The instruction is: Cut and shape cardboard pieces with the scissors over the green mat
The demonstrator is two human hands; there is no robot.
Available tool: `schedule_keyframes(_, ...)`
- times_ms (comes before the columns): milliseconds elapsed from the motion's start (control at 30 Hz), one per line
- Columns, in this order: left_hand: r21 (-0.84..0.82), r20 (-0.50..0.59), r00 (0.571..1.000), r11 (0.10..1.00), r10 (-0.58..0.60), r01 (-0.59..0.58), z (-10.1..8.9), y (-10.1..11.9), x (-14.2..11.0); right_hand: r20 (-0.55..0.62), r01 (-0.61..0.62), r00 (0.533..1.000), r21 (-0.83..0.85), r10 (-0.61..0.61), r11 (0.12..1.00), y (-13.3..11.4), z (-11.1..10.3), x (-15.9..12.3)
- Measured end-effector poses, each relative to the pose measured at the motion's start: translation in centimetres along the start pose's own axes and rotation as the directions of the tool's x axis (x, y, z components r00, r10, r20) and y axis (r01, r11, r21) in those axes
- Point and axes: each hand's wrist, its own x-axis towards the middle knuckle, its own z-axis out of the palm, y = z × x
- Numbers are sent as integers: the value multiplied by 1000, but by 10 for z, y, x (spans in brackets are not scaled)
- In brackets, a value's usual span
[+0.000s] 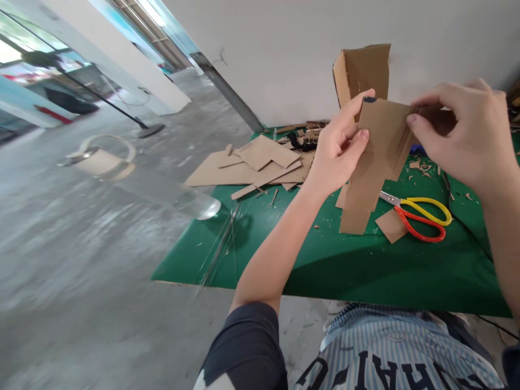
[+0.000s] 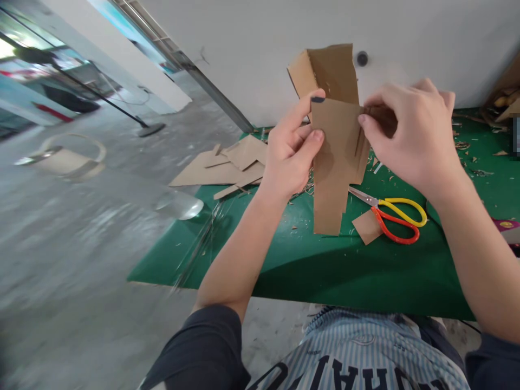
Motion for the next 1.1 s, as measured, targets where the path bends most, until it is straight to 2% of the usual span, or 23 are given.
schedule_keyframes(200, -6, 58, 992, 993, -115, 115, -1, 22, -7, 207, -143, 975, 328, 76, 934, 9, -6, 2)
schedule_keyframes(333, -79, 123, 966, 968, -228, 239, -5, 24, -3, 348, -221, 933, 356, 91, 908, 16, -9, 6)
schedule_keyframes(467, -147, 201, 914, 912, -352, 384, -8, 23, -1, 480, -220, 877, 376, 14, 900, 27, -7, 10)
schedule_keyframes(567, -148, 277, 883, 892, -378, 428, -7, 20, 1, 592, -206, 800, 426, -99, 881, 35, 4, 12)
schedule_keyframes(667, 5, 395, 825, 899, -403, 437, -6, 15, 2, 648, -162, 737, 444, -191, 881, 36, 17, 14)
schedule_keyframes(767, 151, 476, 758, 891, -445, 429, -7, 9, 4, 668, -118, 714, 409, -209, 905, 35, 27, 14)
schedule_keyframes(833, 178, 462, 757, 884, -462, 432, -6, 5, 4, 654, -108, 733, 386, -189, 916, 34, 32, 13)
schedule_keyframes(900, 151, 413, 784, 884, -463, 442, -5, 1, 4, 581, -87, 801, 353, -145, 932, 33, 35, 11)
schedule_keyframes(1000, 54, 289, 847, 891, -446, 450, -4, -4, 6, 354, 13, 931, 207, -87, 978, 26, 35, 4)
schedule_keyframes(1067, -33, 205, 886, 902, -415, 430, -3, -5, 7, 184, 60, 981, 44, -67, 997, 14, 28, -1)
schedule_keyframes(1100, -75, 174, 900, 906, -400, 417, -4, -5, 8, 106, 45, 994, -33, -41, 998, 6, 23, -4)
